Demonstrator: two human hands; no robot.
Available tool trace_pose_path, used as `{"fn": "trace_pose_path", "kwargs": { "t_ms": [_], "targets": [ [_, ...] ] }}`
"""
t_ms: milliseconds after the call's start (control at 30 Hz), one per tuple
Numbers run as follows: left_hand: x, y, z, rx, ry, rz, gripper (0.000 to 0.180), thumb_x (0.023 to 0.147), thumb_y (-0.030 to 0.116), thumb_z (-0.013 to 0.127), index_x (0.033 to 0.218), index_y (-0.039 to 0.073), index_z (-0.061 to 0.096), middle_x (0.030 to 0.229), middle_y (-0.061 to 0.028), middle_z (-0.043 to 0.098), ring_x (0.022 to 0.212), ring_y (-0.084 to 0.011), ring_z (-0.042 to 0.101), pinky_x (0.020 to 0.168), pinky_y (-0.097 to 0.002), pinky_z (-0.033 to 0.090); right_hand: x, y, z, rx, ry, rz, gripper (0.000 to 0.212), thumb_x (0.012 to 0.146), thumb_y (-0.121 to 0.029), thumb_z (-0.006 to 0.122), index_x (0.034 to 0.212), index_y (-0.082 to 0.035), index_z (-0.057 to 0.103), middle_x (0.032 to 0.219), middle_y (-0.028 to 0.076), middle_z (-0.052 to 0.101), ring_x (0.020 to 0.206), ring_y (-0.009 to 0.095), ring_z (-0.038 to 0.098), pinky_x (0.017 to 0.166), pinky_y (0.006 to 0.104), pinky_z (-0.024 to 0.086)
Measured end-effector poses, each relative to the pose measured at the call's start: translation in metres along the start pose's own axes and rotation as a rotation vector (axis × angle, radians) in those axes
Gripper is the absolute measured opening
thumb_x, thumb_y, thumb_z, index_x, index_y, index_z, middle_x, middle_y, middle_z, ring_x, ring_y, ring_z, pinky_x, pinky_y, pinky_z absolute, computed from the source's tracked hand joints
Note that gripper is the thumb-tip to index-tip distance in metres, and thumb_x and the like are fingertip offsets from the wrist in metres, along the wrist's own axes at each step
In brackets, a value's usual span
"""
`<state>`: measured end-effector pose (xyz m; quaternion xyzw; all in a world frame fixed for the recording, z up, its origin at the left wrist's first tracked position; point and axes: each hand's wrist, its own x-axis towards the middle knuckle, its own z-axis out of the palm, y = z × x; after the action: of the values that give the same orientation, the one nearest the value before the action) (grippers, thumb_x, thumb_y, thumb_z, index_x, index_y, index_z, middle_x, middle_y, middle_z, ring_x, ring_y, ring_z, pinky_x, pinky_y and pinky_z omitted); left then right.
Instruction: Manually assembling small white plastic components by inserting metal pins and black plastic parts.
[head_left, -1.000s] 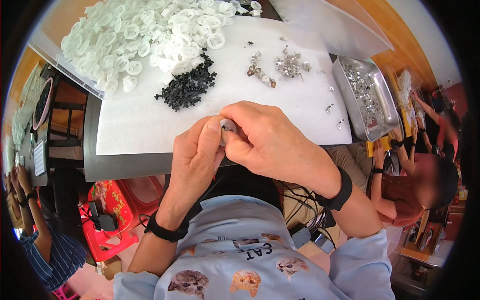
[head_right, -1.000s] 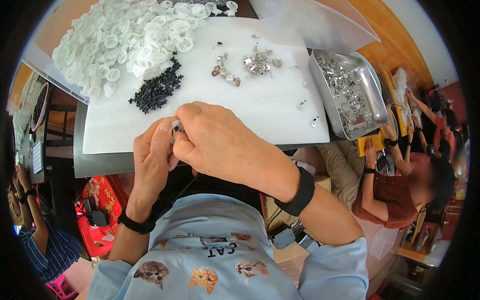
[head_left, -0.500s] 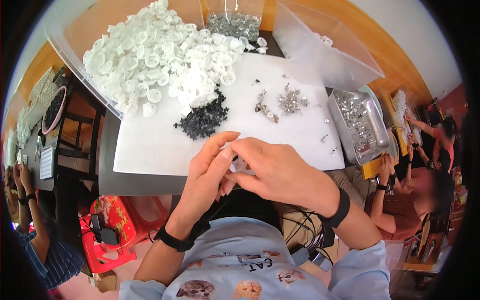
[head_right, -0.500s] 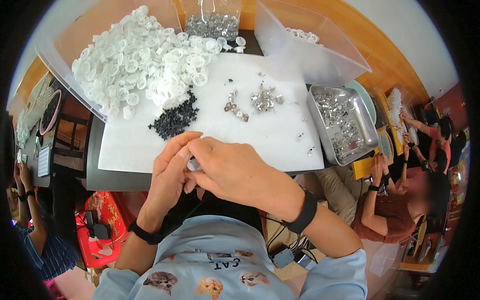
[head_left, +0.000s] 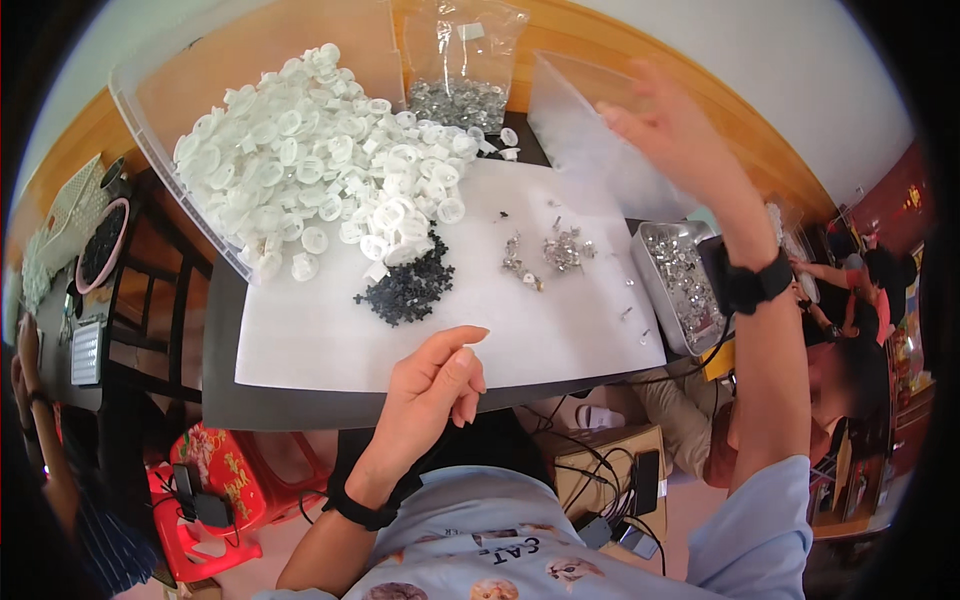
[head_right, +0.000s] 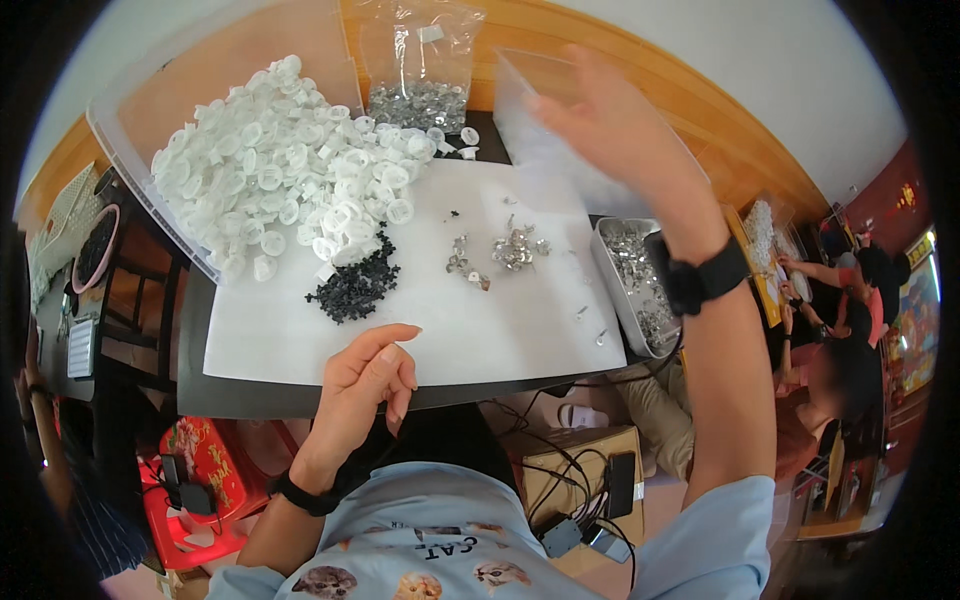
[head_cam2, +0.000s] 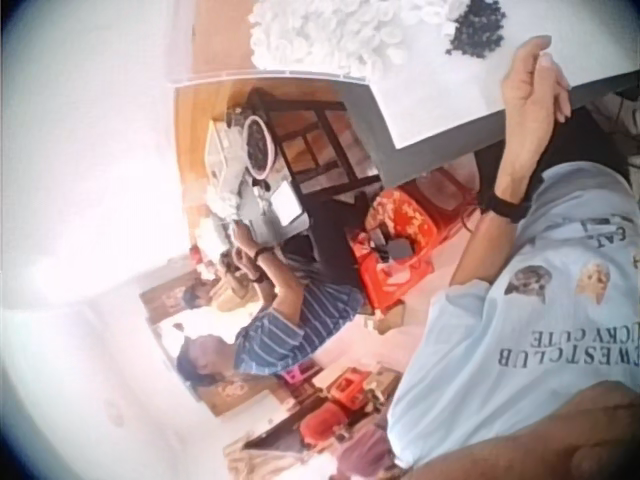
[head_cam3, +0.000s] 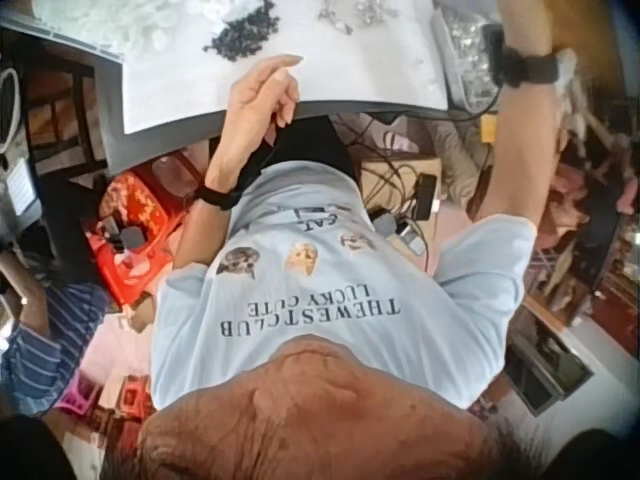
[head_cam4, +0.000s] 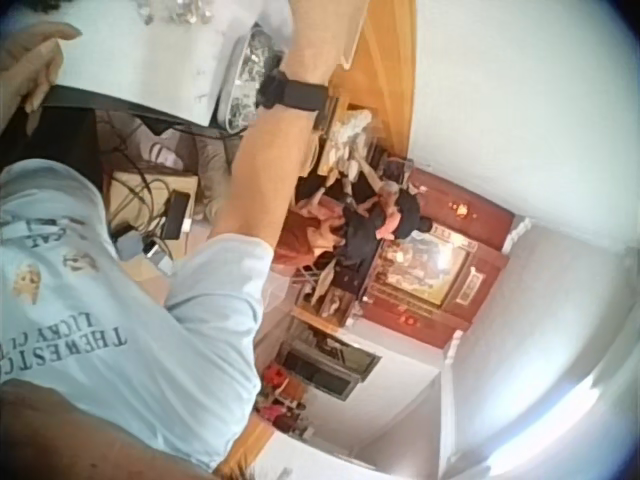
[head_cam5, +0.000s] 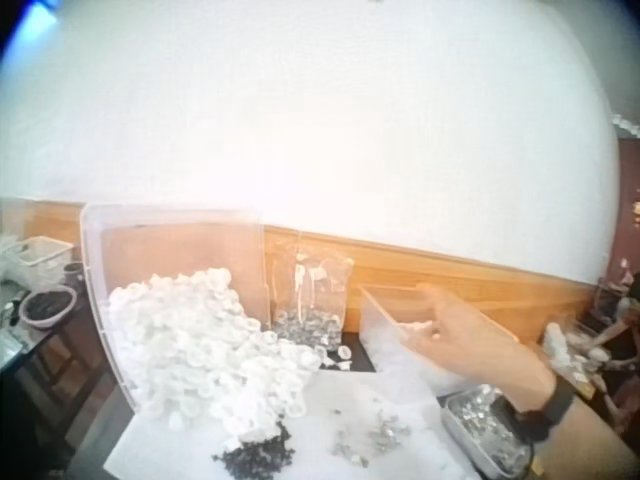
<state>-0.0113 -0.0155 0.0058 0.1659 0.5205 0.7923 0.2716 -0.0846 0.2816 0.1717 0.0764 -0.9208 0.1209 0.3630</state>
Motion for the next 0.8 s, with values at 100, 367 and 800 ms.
{"fn": "trace_pose_path", "kwargs": {
  "t_ms": [100, 367, 800],
  "targets": [
    [-0.005, 0.001, -0.001, 0.053, 0.015, -0.009, 0.029, 0.1, 0.017, 0.043, 0.121, 0.0, 0.053, 0.077, -0.0041, 0.056, 0.054, -0.0067, 0.051, 0.045, -0.0196, 0.041, -0.01, -0.053, 0.037, 0.25, -0.536, 0.021, 0.058, 0.084, -0.034, 0.063, 0.127, 0.002, 0.046, 0.108, 0.022, 0.057, 0.087, 0.03, 0.061, 0.077, 0.0385, 0.049],
    [-0.003, 0.0, 0.001, 0.12, 0.005, -0.002, 0.03, 0.1, 0.02, 0.045, 0.12, 0.0, 0.054, 0.078, -0.0026, 0.056, 0.055, -0.0059, 0.051, 0.046, -0.019, 0.042, -0.005, -0.09, 0.105, 0.043, -0.82, -0.109, 0.033, 0.085, -0.018, 0.053, 0.115, -0.004, 0.055, 0.112, 0.019, 0.056, 0.094, 0.034, 0.058, 0.082, 0.0368, 0.046],
    [-0.003, -0.002, 0.001, 0.23, -0.009, -0.006, 0.029, 0.099, 0.021, 0.047, 0.118, 0.001, 0.056, 0.078, -0.0015, 0.055, 0.057, -0.0052, 0.051, 0.048, -0.0181, 0.041, -0.057, -0.088, 0.107, 0.334, -0.866, -0.149, 0.024, 0.076, -0.001, 0.051, 0.096, -0.006, 0.063, 0.091, 0.015, 0.062, 0.088, 0.033, 0.06, 0.072, 0.0418, 0.048]
  ]
}}
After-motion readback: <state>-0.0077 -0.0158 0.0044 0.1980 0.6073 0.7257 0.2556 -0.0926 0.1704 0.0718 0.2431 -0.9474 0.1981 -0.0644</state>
